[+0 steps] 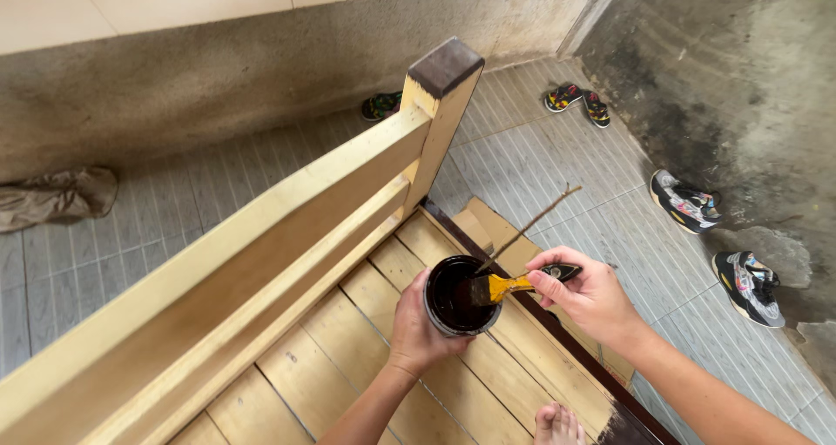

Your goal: The person applies dark wood stain to a wooden bench using a paintbrush. They dip the brush into a can of stain and cover the slats and frame of the bench, working from one end to the other.

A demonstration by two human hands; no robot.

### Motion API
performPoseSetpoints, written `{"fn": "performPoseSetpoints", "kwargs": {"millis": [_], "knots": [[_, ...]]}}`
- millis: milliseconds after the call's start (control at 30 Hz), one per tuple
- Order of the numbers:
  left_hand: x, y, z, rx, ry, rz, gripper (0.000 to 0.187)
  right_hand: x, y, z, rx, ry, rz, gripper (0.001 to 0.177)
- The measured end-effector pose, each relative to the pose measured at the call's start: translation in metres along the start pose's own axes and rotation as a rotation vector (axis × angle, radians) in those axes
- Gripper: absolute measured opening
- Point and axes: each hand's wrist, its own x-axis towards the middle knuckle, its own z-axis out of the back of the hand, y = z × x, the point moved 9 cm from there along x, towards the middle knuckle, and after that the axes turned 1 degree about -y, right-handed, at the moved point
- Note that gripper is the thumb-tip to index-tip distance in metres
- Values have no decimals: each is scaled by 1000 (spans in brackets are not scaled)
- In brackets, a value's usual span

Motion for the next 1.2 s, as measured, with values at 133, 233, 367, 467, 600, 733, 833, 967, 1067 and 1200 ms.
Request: {"fn": "performPoseSetpoints", "kwargs": {"millis": [133,233,367,467,600,733,833,967,1067,1200], "knots": [[-16,-8,11,17,-61,-29,117,-5,-4,-13,7,71,-23,23],[-32,-3,21,36,-74,28,118,-6,-3,-25,29,127,-13,23],[-53,5,38,38,-90,132,120,-5,3,-44,50,196,34,23],[-68,5,48,76,-139,131,122,-5,8,-58,63,273,38,22],[-87,11,57,136,-212,161,125,-5,18,-72,-22,336,85,22],[-103,13,62,169,-300,200,130,-8,29,-83,-55,399,133,22],[-113,15,63,136,-331,268,133,-10,41,-87,-104,410,177,24],[-120,12,65,110,-369,295,135,-14,61,-87,-207,409,265,26],[-122,14,65,116,-353,361,139,-18,73,-89,-307,383,359,29],[-116,6,71,156,-318,299,140,-24,83,-89,-314,368,453,31]]}}
